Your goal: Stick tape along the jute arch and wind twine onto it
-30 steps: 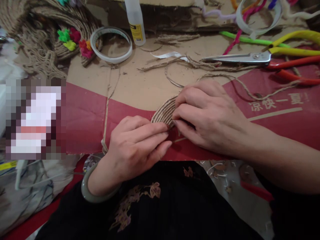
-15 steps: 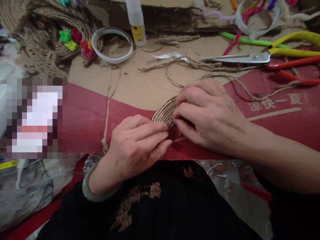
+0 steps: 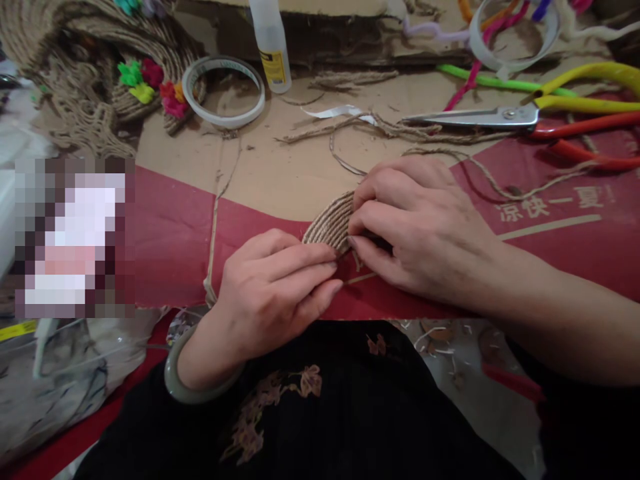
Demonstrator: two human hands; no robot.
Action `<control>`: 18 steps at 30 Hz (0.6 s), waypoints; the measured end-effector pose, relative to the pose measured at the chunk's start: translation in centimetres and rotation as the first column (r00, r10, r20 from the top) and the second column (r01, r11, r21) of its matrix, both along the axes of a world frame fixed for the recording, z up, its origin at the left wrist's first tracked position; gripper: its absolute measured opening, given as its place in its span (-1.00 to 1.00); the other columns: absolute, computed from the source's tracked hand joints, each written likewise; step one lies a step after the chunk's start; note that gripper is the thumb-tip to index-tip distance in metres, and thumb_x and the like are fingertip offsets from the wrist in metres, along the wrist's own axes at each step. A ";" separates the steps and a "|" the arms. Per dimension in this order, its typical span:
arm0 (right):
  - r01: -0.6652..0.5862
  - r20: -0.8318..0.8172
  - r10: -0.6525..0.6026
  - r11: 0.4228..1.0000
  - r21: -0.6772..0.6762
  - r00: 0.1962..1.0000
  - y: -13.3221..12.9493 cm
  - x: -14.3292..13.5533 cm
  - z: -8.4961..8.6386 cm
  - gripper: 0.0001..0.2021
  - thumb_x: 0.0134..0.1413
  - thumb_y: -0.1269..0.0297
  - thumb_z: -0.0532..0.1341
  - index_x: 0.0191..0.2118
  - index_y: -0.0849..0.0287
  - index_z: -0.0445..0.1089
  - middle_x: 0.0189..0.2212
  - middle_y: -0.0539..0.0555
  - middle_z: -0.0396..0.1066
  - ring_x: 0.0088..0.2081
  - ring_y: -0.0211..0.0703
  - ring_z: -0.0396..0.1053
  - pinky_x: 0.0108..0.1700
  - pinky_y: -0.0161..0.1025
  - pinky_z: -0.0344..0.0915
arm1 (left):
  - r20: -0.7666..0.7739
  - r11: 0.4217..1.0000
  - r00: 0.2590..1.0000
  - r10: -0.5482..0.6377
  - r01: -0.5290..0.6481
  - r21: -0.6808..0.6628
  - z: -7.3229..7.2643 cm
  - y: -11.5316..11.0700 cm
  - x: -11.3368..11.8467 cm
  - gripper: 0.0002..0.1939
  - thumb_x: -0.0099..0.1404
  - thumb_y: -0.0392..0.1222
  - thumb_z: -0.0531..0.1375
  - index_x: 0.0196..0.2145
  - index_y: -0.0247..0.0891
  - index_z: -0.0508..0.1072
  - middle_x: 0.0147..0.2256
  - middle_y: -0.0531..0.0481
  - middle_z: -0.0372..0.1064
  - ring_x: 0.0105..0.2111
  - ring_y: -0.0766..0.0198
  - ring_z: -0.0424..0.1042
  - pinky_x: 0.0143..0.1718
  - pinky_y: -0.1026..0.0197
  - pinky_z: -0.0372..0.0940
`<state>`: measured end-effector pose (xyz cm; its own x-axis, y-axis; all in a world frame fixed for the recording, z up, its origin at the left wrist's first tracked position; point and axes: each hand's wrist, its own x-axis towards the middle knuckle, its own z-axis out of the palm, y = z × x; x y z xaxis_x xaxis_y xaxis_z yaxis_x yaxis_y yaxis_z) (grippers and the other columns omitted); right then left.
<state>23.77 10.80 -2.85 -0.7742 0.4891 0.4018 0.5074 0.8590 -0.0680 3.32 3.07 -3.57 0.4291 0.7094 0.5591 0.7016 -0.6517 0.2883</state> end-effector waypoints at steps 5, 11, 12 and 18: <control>0.012 -0.004 -0.012 1.000 0.005 1.000 -0.1 -0.1 0.0 -0.74 0.29 0.28 0.06 -0.37 0.18 0.42 -0.25 0.13 0.48 -0.11 0.05 0.39 -0.05 0.02 0.30 | 0.007 1.000 1.000 -0.002 0.002 -0.004 0.0 0.0 0.0 -0.99 0.28 -0.25 0.31 -0.32 -0.22 0.55 -0.26 0.02 0.63 -0.41 0.30 0.48 -0.29 0.18 0.44; -0.009 -0.011 0.009 1.000 -0.012 1.000 -0.1 -0.1 0.1 -0.76 0.28 0.29 0.11 -0.37 0.21 0.44 -0.26 0.17 0.48 -0.11 0.06 0.39 -0.05 0.03 0.30 | 0.005 1.000 1.000 -0.003 0.003 -0.010 0.2 0.0 0.0 -0.98 0.30 -0.24 0.30 -0.31 -0.20 0.56 -0.26 0.04 0.63 -0.40 0.31 0.48 -0.29 0.19 0.43; -0.010 -0.014 0.010 1.000 -0.016 1.000 -0.1 0.0 0.1 -0.76 0.28 0.29 0.11 -0.37 0.21 0.45 -0.26 0.17 0.48 -0.11 0.06 0.39 -0.05 0.03 0.30 | 0.006 1.000 1.000 -0.004 0.004 -0.009 0.1 0.0 0.0 -0.98 0.30 -0.24 0.30 -0.31 -0.20 0.56 -0.26 0.03 0.63 -0.40 0.31 0.48 -0.29 0.19 0.44; 0.010 -0.013 -0.011 0.997 -0.070 1.000 0.0 0.0 0.0 -0.73 0.30 0.26 0.07 -0.36 0.16 0.46 -0.25 0.15 0.46 -0.07 0.06 0.38 -0.01 0.07 0.28 | 0.011 1.000 1.000 0.000 0.000 0.000 0.0 0.0 0.0 -0.95 0.30 -0.23 0.30 -0.32 -0.21 0.57 -0.27 0.04 0.63 -0.41 0.31 0.48 -0.29 0.20 0.44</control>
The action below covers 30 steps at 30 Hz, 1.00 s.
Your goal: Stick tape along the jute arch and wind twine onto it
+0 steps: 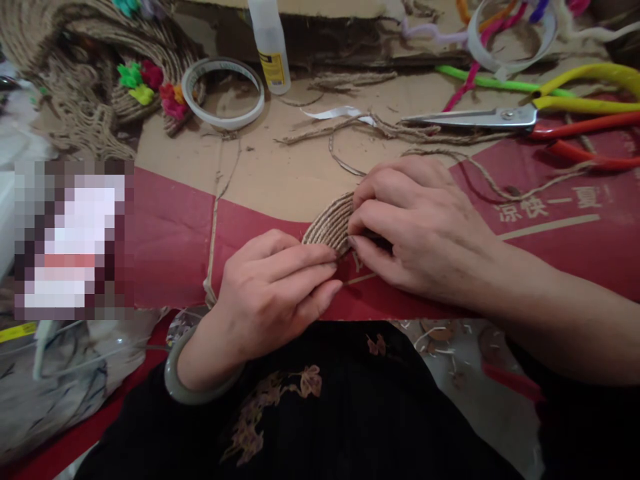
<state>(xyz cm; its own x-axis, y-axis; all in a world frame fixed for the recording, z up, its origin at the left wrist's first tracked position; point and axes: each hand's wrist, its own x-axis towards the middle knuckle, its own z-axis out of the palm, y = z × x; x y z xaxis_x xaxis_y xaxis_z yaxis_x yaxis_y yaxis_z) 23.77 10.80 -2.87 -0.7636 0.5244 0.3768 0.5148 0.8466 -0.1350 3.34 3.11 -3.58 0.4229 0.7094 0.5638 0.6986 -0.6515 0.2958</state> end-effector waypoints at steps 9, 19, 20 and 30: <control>0.042 0.036 -0.040 0.997 -0.058 0.999 0.1 0.0 0.3 -0.75 0.29 0.27 0.07 -0.36 0.10 0.44 -0.22 0.15 0.48 -0.05 0.11 0.38 0.02 0.10 0.30 | -0.012 1.000 1.000 -0.017 0.017 -0.010 0.2 0.0 -0.1 -0.96 0.29 -0.24 0.30 -0.30 -0.24 0.57 -0.26 0.00 0.63 -0.39 0.30 0.47 -0.27 0.19 0.43; 0.047 0.055 -0.042 0.995 -0.091 0.998 0.0 0.0 0.7 -0.74 0.29 0.30 0.05 -0.37 0.12 0.44 -0.22 0.20 0.49 -0.03 0.17 0.38 0.03 0.15 0.29 | 0.007 1.000 1.000 -0.017 0.017 -0.018 0.1 0.0 -0.1 -0.96 0.29 -0.25 0.31 -0.30 -0.26 0.57 -0.26 0.00 0.63 -0.39 0.29 0.47 -0.27 0.19 0.45; 0.052 0.058 -0.047 0.994 -0.100 0.997 0.0 0.0 0.7 -0.74 0.29 0.30 0.05 -0.37 0.12 0.44 -0.21 0.20 0.49 -0.03 0.16 0.38 0.03 0.14 0.29 | 0.005 1.000 1.000 -0.018 0.018 -0.019 0.1 0.0 -0.1 -0.96 0.29 -0.25 0.31 -0.30 -0.25 0.57 -0.26 0.00 0.63 -0.39 0.29 0.47 -0.27 0.19 0.45; 0.031 0.029 -0.030 0.998 -0.053 0.999 0.1 0.1 0.2 -0.79 0.26 0.29 0.09 -0.36 0.18 0.41 -0.22 0.19 0.46 -0.06 0.11 0.38 -0.02 0.09 0.32 | -0.011 1.000 1.000 -0.017 0.017 0.004 0.0 0.1 0.0 -0.95 0.31 -0.23 0.29 -0.33 -0.22 0.56 -0.26 0.03 0.62 -0.40 0.32 0.48 -0.29 0.20 0.44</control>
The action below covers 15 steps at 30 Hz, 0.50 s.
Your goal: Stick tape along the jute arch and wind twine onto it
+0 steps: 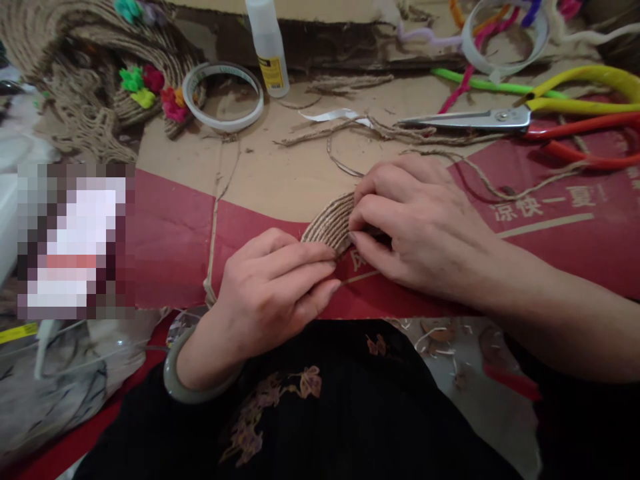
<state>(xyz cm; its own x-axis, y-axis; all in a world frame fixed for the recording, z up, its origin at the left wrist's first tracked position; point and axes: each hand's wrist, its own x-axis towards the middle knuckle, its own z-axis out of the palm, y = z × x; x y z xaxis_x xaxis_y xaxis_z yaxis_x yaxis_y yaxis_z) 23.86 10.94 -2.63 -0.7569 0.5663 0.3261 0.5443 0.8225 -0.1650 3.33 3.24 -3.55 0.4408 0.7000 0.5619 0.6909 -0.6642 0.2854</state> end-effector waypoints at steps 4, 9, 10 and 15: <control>0.029 -0.015 -0.030 0.996 -0.086 0.999 0.1 0.1 0.0 -0.85 0.22 0.29 0.11 -0.29 0.16 0.41 -0.11 0.22 0.44 0.02 0.17 0.34 0.06 0.14 0.28 | 0.013 1.000 1.000 -0.005 0.005 -0.007 -0.1 0.0 -0.1 -0.98 0.29 -0.25 0.30 -0.31 -0.22 0.55 -0.26 0.01 0.62 -0.38 0.30 0.49 -0.27 0.19 0.44; 0.041 -0.021 -0.045 0.989 -0.144 0.999 0.2 0.0 0.1 -0.87 0.20 0.29 0.13 -0.23 0.14 0.41 -0.07 0.20 0.41 0.05 0.16 0.33 0.07 0.12 0.26 | 0.034 1.000 0.999 -0.010 0.010 -0.005 -0.4 -0.1 -0.1 -0.97 0.27 -0.28 0.32 -0.30 -0.26 0.55 -0.25 -0.04 0.62 -0.35 0.27 0.51 -0.24 0.17 0.44; 0.037 -0.022 -0.040 0.989 -0.142 0.999 0.1 0.0 0.1 -0.87 0.21 0.31 0.12 -0.25 0.14 0.41 -0.07 0.19 0.41 0.05 0.14 0.33 0.07 0.11 0.26 | 0.036 1.000 0.999 -0.013 0.013 -0.005 -0.4 -0.1 -0.1 -0.97 0.26 -0.29 0.32 -0.30 -0.27 0.55 -0.25 -0.05 0.62 -0.35 0.27 0.51 -0.24 0.17 0.44; 0.007 -0.030 -0.010 0.995 -0.102 0.999 0.1 0.0 0.2 -0.83 0.26 0.32 0.09 -0.29 0.14 0.42 -0.06 0.19 0.44 0.04 0.14 0.35 0.07 0.09 0.27 | 0.048 1.000 0.999 -0.022 0.022 -0.002 -0.4 -0.1 0.0 -0.98 0.27 -0.28 0.31 -0.30 -0.27 0.54 -0.25 -0.04 0.62 -0.35 0.28 0.51 -0.25 0.18 0.43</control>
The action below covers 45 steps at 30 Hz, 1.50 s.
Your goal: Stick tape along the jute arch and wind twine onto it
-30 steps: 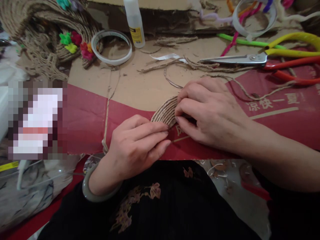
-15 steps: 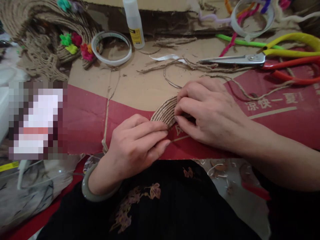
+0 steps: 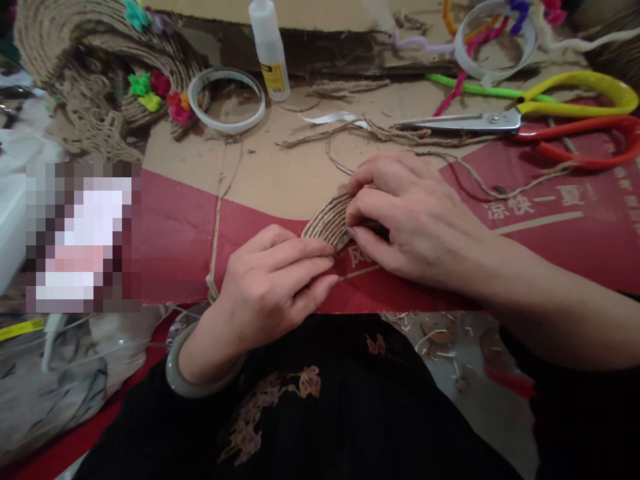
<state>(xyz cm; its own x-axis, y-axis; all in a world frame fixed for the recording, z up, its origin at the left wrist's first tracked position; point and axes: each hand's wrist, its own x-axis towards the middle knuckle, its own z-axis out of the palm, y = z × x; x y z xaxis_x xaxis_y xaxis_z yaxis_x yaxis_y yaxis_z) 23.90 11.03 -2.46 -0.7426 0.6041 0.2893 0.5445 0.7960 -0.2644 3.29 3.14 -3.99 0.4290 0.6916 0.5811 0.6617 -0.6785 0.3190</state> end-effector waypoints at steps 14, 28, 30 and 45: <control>-0.034 -0.045 0.029 0.992 -0.121 0.999 0.8 0.1 0.0 -0.80 0.20 0.34 0.09 -0.32 0.11 0.47 -0.08 0.18 0.46 0.11 0.17 0.30 0.17 0.17 0.19 | -0.002 1.000 1.000 0.016 -0.016 -0.012 -0.1 0.0 -0.1 -0.98 0.28 -0.26 0.31 -0.29 -0.21 0.56 -0.23 -0.02 0.63 -0.33 0.25 0.55 -0.26 0.15 0.46; -0.064 -0.073 0.054 0.986 -0.152 0.996 1.8 0.0 -1.2 -0.87 0.11 0.34 0.12 -0.27 0.12 0.41 -0.12 0.18 0.45 -0.02 0.04 0.37 0.06 0.03 0.24 | 0.002 1.000 1.000 -0.013 0.013 0.027 -0.1 0.0 0.2 -0.92 0.32 -0.28 0.25 -0.34 -0.26 0.56 -0.27 -0.07 0.62 -0.33 0.26 0.56 -0.25 0.17 0.44; -0.128 -0.065 0.118 0.977 -0.169 0.991 2.0 0.1 -1.0 -0.87 0.10 0.35 0.12 -0.27 0.13 0.41 -0.11 0.18 0.46 -0.02 0.02 0.37 0.05 0.00 0.24 | 0.014 1.000 1.000 -0.016 0.015 0.016 0.0 -0.6 0.7 -0.91 0.33 -0.28 0.24 -0.34 -0.28 0.55 -0.28 -0.08 0.62 -0.34 0.28 0.55 -0.27 0.19 0.44; -0.286 -0.001 0.293 0.933 -0.220 0.956 2.1 0.0 0.0 -0.88 0.11 0.37 0.15 -0.30 0.15 0.44 -0.07 0.20 0.49 0.10 0.05 0.34 0.19 0.05 0.22 | 0.006 0.999 0.999 -0.045 0.045 0.004 0.5 0.7 0.1 -0.90 0.36 -0.26 0.23 -0.31 -0.19 0.56 -0.29 -0.02 0.62 -0.28 0.26 0.57 -0.18 0.15 0.45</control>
